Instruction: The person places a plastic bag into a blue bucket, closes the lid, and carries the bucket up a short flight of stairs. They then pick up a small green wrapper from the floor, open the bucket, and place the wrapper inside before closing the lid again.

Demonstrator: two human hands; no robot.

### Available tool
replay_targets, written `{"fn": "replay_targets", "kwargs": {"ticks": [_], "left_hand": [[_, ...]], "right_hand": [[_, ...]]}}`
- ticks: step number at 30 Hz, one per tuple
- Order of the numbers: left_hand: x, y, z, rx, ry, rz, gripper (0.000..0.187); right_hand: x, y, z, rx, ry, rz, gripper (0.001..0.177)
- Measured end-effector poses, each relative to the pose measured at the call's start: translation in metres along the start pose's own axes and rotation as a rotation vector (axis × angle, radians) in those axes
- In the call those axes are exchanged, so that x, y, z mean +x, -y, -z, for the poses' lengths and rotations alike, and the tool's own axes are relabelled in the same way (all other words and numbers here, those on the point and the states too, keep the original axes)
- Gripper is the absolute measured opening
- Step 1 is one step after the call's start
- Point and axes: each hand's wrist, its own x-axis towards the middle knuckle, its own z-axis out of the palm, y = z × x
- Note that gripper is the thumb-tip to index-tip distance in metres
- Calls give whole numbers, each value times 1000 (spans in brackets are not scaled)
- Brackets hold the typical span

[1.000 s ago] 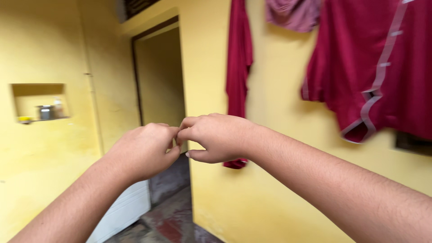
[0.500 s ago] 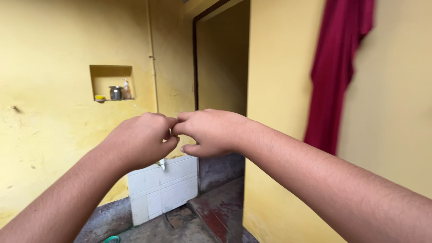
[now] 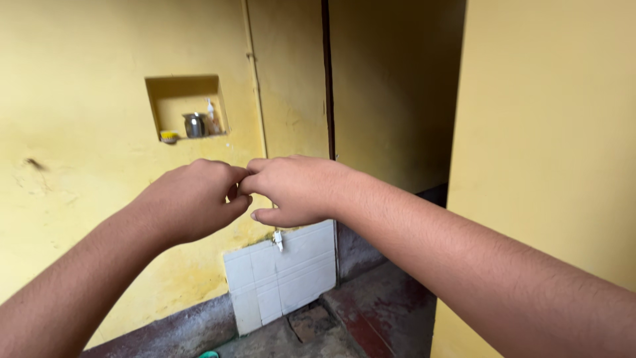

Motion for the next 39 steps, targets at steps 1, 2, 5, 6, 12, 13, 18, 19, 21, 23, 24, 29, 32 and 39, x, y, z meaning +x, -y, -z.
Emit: {"fn": "replay_targets", "kwargs": {"ticks": [1, 2, 5, 6, 12, 13, 18, 19, 21, 23, 24, 29, 32, 39], "left_hand": [[16, 4, -10, -12, 12, 8, 24], [31, 7, -21, -23, 25, 15, 24], [79, 14, -55, -30, 52, 28, 26], [95, 15, -67, -41, 64, 41, 26], [192, 30, -131, -57, 112, 95, 29], [206, 34, -141, -61, 114, 76, 29], [260, 51, -192, -83, 219, 156, 29], [269, 56, -201, -65, 228, 153, 29], [289, 67, -222, -64, 249, 168, 30], [309, 81, -246, -98, 273, 204, 29], [319, 89, -260, -104, 280, 205, 30], [384, 138, -336, -140, 349, 230, 31], [429, 175, -391, -122, 370, 147, 30], [507, 235, -537, -155, 529, 102, 30]], "right_hand": [[8, -13, -11, 3, 17, -17, 40], [14, -27, -23, 7, 33, -35, 40], [33, -72, -59, 11, 48, -6, 40], [39, -88, -71, 15, 60, -7, 40], [82, -186, -139, 45, 99, 52, 41], [89, -200, -150, 64, 96, 74, 41], [119, -254, -210, 157, 159, 58, 41], [125, -262, -223, 174, 157, 69, 42], [138, -280, -248, 205, 160, 76, 43], [153, -297, -276, 238, 173, 71, 44], [162, -306, -291, 262, 189, 62, 45], [214, -349, -378, 362, 248, -10, 49], [249, -376, -444, 407, 240, 43, 47], [293, -421, -595, 461, 378, -89, 49]]}}
